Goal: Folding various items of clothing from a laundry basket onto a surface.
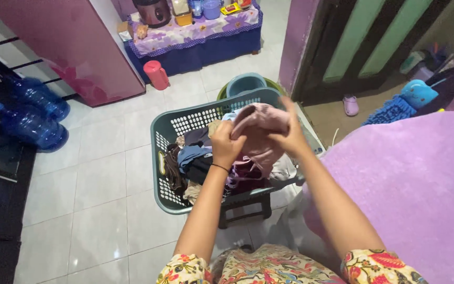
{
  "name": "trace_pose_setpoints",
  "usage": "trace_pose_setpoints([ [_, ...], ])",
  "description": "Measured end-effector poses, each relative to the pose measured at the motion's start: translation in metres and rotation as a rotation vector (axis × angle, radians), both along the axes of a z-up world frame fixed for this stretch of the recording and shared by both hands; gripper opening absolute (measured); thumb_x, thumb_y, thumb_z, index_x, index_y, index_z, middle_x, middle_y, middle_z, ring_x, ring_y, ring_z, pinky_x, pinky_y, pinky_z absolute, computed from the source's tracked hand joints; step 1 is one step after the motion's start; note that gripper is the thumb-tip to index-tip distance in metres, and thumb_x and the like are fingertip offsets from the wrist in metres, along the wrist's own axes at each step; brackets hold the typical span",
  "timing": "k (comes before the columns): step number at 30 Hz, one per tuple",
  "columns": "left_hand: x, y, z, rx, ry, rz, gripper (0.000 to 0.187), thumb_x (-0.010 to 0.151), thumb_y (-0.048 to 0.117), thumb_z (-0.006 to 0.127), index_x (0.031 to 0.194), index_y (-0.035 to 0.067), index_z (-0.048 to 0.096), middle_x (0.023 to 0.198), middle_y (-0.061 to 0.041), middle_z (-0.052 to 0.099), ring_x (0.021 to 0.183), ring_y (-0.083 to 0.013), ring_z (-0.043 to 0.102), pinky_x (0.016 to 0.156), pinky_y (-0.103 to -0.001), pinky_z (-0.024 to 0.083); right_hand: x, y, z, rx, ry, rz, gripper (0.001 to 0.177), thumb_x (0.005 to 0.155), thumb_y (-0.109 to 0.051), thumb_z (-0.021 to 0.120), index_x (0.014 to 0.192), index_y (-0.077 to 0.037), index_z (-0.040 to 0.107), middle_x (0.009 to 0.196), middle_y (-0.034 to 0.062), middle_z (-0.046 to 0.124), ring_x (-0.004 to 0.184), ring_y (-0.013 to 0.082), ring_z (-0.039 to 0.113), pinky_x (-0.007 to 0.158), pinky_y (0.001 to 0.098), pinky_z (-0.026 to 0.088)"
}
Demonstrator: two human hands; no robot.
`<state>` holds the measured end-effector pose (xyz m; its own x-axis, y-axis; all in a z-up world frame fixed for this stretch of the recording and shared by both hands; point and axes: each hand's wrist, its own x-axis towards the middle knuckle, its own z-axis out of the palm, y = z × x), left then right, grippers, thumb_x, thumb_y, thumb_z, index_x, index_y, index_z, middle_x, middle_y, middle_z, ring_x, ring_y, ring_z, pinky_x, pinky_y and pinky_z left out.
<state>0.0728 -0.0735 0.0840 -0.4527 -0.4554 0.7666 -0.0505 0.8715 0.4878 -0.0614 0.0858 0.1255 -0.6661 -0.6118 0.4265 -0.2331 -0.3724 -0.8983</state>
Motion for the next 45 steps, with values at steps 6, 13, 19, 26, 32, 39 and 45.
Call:
trace_pose_setpoints([
  [6, -0.011, 0.007, -0.056, 1.231, 0.053, -1.183, 0.115, 0.073, 0.018, 0.097, 0.159, 0.036, 0.023, 0.123, -0.009, 0.058, 0.104, -0.0205, 0.061, 0.075, -0.032, 0.051, -0.105, 0.011, -0.077, -0.022, -0.528, 0.072, 0.037, 0.091, 0.005, 0.069, 0.128, 0.006, 0.065, 0.121, 0.0125, 0.072, 0.11, 0.0227, 0.069, 0.1, 0.0356, 0.057],
  [13, -0.027, 0.071, -0.075, 0.659, -0.477, -0.795, 0.071, 0.078, 0.027, 0.098, 0.132, 0.004, 0.059, 0.126, -0.02, 0.073, 0.112, -0.0319, 0.069, 0.097, -0.043, 0.057, -0.102, 0.064, -0.032, -0.018, 0.055, -0.39, 0.039, 0.091, 0.011, 0.065, 0.129, 0.003, 0.063, 0.122, 0.0113, 0.071, 0.111, 0.0231, 0.069, 0.096, 0.0344, 0.058],
  [19, -0.025, 0.106, -0.017, 0.337, -0.337, -0.399, 0.055, 0.083, 0.013, 0.074, 0.133, 0.003, 0.054, 0.113, -0.024, 0.068, 0.107, -0.045, 0.064, 0.086, -0.048, 0.051, -0.058, 0.118, -0.079, 0.189, 0.201, -0.209, 0.081, 0.065, 0.012, 0.038, 0.144, 0.003, 0.054, 0.155, 0.0042, 0.046, 0.131, 0.0201, 0.057, 0.103, 0.0306, 0.054],
  [26, -0.077, 0.214, 0.01, 0.442, 0.041, -0.491, 0.045, 0.074, 0.004, 0.078, 0.11, 0.001, 0.051, 0.105, -0.016, 0.054, 0.095, -0.032, 0.058, 0.082, -0.039, 0.052, 0.009, 0.196, -0.041, 0.152, -0.342, -0.188, 0.057, 0.095, -0.001, 0.068, 0.151, -0.001, 0.053, 0.128, 0.0104, 0.064, 0.106, 0.0178, 0.06, 0.089, 0.0297, 0.052],
  [32, -0.107, 0.329, 0.032, 0.426, -0.038, -0.656, 0.034, 0.071, 0.027, 0.09, 0.086, 0.004, 0.07, 0.091, -0.007, 0.066, 0.089, -0.026, 0.061, 0.078, -0.036, 0.051, 0.031, 0.327, 0.009, 0.174, 0.06, -0.717, 0.067, 0.087, 0.005, 0.07, 0.15, -0.007, 0.052, 0.147, 0.0109, 0.06, 0.131, 0.0207, 0.06, 0.109, 0.0325, 0.049],
  [39, -0.108, 0.466, 0.064, 1.945, -0.799, -1.668, 0.104, 0.077, 0.085, 0.035, 0.126, -0.004, 0.056, 0.125, -0.013, 0.066, 0.111, -0.0348, 0.069, 0.09, -0.051, 0.06, 0.097, 0.479, 0.043, 0.684, 0.593, -1.337, 0.077, 0.074, 0.012, 0.068, 0.141, -0.025, 0.064, 0.157, 0.0225, 0.049, 0.14, 0.0381, 0.055, 0.115, 0.0422, 0.049],
  [45, -0.1, 0.567, 0.02, 2.158, -0.932, -1.688, 0.076, 0.096, 0.053, 0.062, 0.142, -0.005, 0.046, 0.132, -0.021, 0.062, 0.12, -0.0346, 0.064, 0.098, -0.049, 0.058, 0.153, 0.544, 0.044, 0.995, 0.707, -1.41, 0.084, 0.064, 0.006, 0.072, 0.141, -0.026, 0.063, 0.154, 0.0215, 0.047, 0.136, 0.0413, 0.05, 0.112, 0.0453, 0.045],
])
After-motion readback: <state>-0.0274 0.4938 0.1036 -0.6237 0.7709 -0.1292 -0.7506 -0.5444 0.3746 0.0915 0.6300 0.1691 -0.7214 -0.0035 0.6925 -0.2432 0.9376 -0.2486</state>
